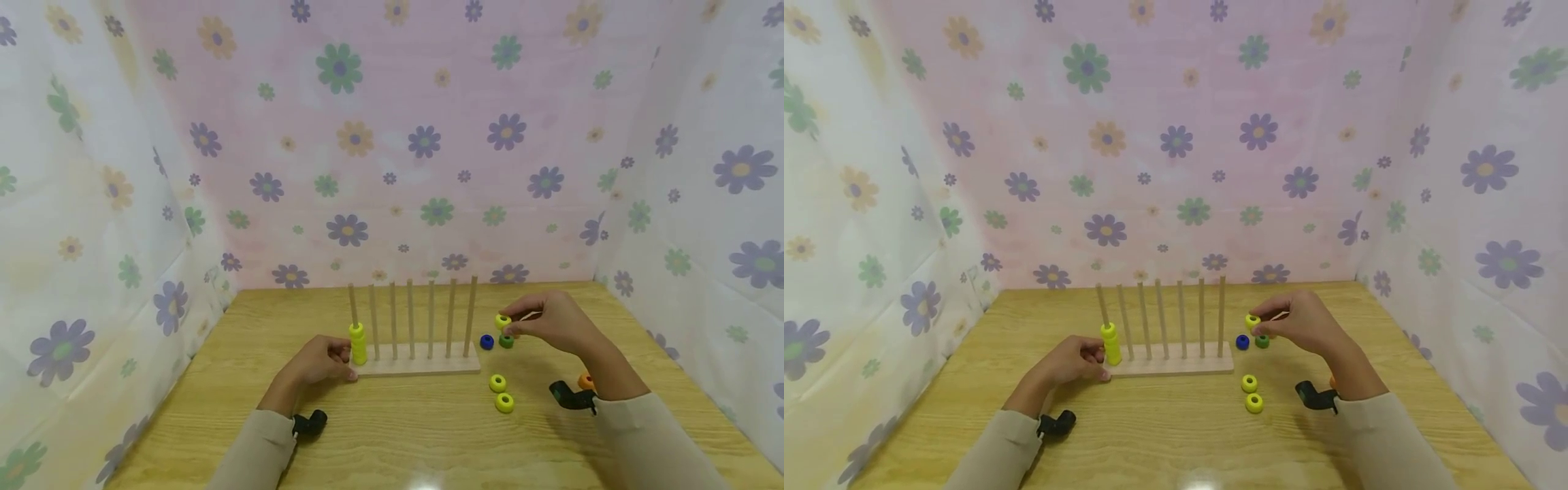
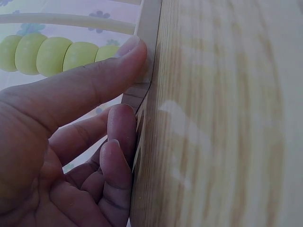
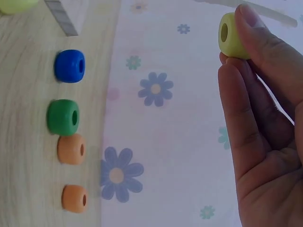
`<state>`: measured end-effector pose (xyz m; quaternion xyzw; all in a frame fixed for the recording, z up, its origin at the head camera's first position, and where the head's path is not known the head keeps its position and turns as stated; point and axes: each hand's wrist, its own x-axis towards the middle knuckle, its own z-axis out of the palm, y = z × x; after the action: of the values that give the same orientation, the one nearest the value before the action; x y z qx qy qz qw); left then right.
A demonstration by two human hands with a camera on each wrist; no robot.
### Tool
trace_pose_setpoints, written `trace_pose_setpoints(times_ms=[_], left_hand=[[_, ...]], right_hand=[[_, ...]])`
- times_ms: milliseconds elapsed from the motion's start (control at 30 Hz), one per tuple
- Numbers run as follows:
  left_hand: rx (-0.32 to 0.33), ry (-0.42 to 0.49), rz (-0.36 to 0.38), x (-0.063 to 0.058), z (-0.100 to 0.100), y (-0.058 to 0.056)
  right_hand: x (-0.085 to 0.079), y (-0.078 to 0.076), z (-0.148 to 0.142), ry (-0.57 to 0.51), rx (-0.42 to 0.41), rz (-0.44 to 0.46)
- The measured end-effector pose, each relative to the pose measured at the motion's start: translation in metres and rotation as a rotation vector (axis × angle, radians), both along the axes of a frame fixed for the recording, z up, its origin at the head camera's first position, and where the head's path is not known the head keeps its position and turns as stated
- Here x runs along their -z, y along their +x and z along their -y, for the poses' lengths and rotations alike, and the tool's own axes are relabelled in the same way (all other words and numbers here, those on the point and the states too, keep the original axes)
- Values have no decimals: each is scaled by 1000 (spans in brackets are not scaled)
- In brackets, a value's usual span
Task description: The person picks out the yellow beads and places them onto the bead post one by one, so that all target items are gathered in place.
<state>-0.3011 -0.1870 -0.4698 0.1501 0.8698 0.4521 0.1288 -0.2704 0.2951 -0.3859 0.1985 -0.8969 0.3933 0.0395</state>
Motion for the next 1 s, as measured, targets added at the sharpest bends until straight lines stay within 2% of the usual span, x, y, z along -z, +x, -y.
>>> trace_pose_setpoints(times_ms=[233,500,800,1000], left_hand=[[-4,11,5,0,-3,5],[-18,-6,2,-1,-2,5],[4,5,-2,-4,0,4],[-10,9,1,-2,-2,3]], right_hand=[[-12,3,10,14,0,-31],[-23,3,23,4,-39,-31],[-36,2,38,-10,-79,-87],[-42,1,47,-13,-95,-121]])
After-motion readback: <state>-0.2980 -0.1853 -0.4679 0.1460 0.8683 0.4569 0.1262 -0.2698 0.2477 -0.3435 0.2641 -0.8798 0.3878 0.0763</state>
